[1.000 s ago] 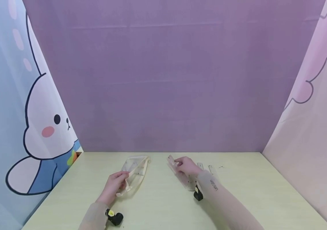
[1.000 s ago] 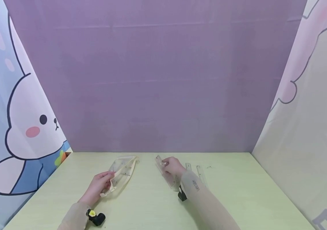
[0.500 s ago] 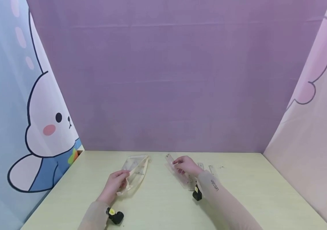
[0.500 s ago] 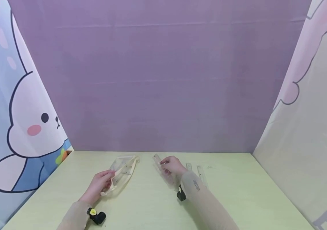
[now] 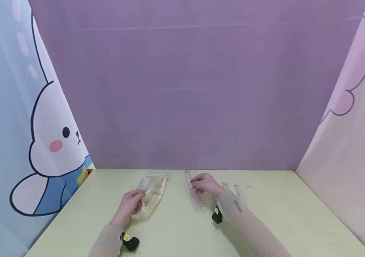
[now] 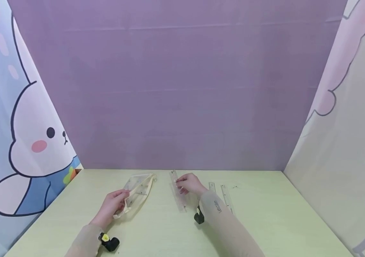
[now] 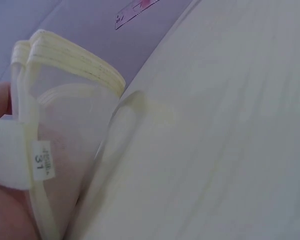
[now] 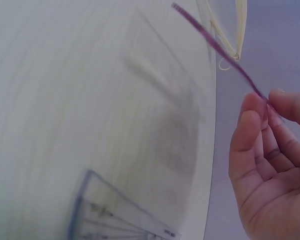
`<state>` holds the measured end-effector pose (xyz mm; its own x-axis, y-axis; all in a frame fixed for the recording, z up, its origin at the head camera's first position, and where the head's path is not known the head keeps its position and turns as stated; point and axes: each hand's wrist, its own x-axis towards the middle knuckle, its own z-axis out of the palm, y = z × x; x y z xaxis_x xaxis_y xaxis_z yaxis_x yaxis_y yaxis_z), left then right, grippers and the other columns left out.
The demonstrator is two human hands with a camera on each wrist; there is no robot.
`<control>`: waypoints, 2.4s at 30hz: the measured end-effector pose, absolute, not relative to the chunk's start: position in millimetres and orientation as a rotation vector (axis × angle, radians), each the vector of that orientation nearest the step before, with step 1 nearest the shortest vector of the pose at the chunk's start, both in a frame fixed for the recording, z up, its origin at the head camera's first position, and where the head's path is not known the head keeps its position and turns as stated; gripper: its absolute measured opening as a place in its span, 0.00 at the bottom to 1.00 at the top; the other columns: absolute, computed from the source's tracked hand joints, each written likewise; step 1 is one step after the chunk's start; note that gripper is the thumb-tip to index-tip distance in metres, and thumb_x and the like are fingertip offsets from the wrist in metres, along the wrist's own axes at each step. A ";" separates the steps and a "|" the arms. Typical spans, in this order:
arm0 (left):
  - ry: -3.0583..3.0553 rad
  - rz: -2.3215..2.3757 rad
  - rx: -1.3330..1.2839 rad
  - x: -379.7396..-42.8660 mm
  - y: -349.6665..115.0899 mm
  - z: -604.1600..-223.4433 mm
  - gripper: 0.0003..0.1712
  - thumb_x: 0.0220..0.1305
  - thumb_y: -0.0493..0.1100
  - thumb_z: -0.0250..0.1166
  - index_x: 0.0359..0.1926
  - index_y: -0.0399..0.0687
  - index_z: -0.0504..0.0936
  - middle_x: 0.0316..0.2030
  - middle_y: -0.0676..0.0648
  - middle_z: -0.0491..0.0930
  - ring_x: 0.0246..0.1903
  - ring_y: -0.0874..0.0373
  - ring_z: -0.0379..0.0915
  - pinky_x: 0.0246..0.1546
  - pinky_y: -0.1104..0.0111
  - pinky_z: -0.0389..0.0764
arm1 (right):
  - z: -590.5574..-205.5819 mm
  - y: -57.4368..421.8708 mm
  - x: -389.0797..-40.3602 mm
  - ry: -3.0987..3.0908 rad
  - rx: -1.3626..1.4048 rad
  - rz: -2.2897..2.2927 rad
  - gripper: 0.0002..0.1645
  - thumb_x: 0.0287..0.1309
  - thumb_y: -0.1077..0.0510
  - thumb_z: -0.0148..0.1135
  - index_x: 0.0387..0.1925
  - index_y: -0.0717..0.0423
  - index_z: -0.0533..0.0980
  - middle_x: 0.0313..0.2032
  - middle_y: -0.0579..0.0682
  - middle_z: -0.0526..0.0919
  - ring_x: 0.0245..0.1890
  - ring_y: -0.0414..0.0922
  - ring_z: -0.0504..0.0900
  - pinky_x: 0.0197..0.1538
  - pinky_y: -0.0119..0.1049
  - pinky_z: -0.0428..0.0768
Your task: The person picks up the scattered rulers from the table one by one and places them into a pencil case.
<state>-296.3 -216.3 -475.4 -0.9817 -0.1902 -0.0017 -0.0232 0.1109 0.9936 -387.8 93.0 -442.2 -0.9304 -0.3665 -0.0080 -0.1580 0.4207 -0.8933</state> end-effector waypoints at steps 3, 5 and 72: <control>-2.249 -2.004 0.236 -294.7 -216.3 -476.1 0.19 0.64 0.39 0.62 0.52 0.31 0.79 0.30 0.47 0.76 0.25 0.60 0.68 0.26 0.71 0.73 | -445.0 91.9 -389.6 2.449 -0.441 -1.548 0.13 0.61 0.63 0.61 0.44 0.69 0.80 0.29 0.54 0.84 0.25 0.46 0.83 0.31 0.40 0.82; -2.250 -2.002 0.248 -294.4 -216.9 -477.4 0.20 0.64 0.40 0.62 0.53 0.31 0.79 0.30 0.47 0.76 0.25 0.60 0.68 0.26 0.71 0.73 | -446.8 91.6 -390.0 2.434 -0.429 -1.565 0.12 0.61 0.64 0.61 0.44 0.69 0.80 0.29 0.54 0.84 0.25 0.45 0.83 0.31 0.40 0.83; -2.221 -2.032 0.266 -297.6 -218.8 -481.6 0.19 0.63 0.40 0.62 0.53 0.33 0.79 0.23 0.50 0.74 0.20 0.60 0.67 0.22 0.72 0.70 | -468.6 102.5 -379.0 1.889 -0.332 -2.043 0.17 0.64 0.60 0.58 0.46 0.73 0.75 0.30 0.53 0.82 0.25 0.40 0.78 0.32 0.30 0.79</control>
<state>-297.6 -218.8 -481.6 -0.9775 -0.2087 -0.0306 -0.0489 0.0834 0.9953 -379.0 102.5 -468.6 -0.9158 -0.3977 -0.0567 0.0877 -0.0602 -0.9943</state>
